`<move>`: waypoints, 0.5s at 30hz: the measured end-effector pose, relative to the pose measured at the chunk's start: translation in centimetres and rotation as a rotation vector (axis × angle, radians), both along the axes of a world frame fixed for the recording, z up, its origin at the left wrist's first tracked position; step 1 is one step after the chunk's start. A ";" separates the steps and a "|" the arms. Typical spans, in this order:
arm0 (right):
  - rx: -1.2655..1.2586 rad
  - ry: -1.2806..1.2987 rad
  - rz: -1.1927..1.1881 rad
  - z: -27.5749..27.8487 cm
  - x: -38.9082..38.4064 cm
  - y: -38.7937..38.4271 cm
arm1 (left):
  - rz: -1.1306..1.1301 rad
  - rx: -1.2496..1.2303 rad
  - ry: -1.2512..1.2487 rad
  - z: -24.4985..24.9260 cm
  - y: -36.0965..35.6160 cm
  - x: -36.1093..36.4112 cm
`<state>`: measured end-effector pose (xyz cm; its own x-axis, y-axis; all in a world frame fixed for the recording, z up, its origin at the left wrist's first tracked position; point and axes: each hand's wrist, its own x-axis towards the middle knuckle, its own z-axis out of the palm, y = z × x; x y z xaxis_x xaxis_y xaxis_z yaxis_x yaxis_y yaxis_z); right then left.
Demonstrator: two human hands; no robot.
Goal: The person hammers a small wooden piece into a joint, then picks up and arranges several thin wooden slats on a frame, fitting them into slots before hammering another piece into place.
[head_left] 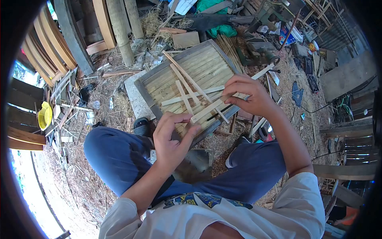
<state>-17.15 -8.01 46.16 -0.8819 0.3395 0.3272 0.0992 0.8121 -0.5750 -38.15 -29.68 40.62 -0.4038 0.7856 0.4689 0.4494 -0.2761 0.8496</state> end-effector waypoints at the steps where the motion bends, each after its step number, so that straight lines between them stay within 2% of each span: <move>1: -0.006 0.001 0.002 -0.1 0.0 0.0 | 0.001 -0.001 -0.004 -0.1 0.0 0.1; 15: 0.001 0.007 0.001 0.1 -0.2 -0.5 | 0.030 0.006 0.040 -0.2 -0.3 0.0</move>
